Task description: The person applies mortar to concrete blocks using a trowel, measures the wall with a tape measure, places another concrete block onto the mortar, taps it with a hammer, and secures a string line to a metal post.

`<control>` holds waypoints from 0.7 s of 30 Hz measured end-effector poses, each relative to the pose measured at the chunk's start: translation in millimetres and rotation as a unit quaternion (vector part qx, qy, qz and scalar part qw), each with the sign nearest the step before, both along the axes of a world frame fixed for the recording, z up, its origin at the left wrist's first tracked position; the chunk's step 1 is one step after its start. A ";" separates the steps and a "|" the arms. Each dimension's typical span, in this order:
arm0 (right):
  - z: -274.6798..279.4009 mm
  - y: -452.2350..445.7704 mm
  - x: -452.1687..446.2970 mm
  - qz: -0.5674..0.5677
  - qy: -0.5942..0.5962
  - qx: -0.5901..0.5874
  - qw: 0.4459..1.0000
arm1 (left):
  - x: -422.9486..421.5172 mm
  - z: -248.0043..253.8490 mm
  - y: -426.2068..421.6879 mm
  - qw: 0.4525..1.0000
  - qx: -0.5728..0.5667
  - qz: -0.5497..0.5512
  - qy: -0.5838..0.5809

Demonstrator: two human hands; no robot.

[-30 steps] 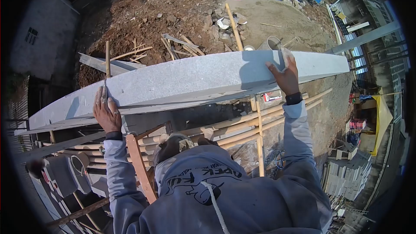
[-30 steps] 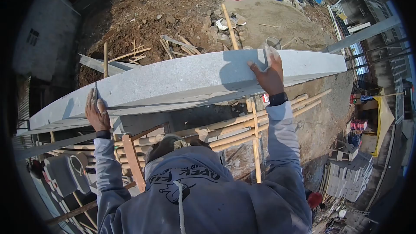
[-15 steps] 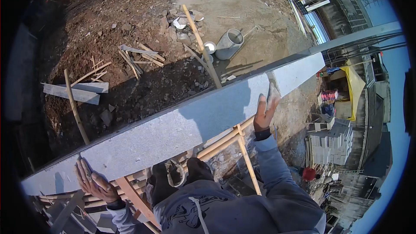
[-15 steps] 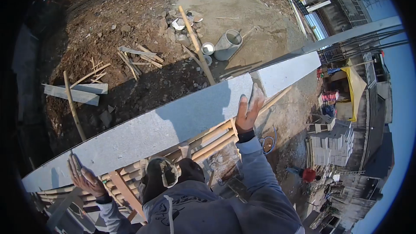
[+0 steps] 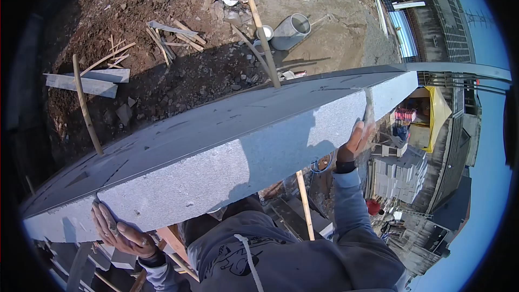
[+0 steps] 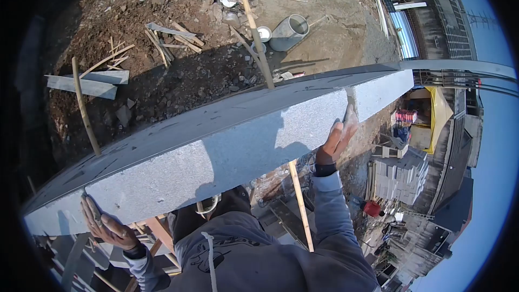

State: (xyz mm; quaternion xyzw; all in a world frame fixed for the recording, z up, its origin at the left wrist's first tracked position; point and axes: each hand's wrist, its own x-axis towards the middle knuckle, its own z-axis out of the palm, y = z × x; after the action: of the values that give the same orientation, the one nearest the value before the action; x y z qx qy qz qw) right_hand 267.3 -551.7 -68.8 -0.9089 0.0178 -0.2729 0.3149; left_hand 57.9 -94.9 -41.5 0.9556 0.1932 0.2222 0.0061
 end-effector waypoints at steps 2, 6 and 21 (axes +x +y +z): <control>-1.3 -6.1 -0.4 -0.005 -0.004 -0.012 1.000 | 2.1 0.5 -1.5 1.000 -0.009 -0.005 -0.008; -1.4 -0.5 0.2 -0.012 0.000 0.053 0.999 | 2.6 3.0 -1.0 1.000 0.001 -0.004 0.004; 3.3 -2.2 2.1 0.005 -0.029 -0.038 0.999 | 0.9 1.0 -0.7 1.000 -0.015 0.007 0.009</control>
State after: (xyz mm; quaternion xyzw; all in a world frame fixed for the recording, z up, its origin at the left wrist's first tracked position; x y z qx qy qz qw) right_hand 269.4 -553.8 -65.5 -0.9120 -0.0059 -0.2982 0.2815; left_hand 58.8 -95.6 -40.5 0.9560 0.2035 0.2106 0.0171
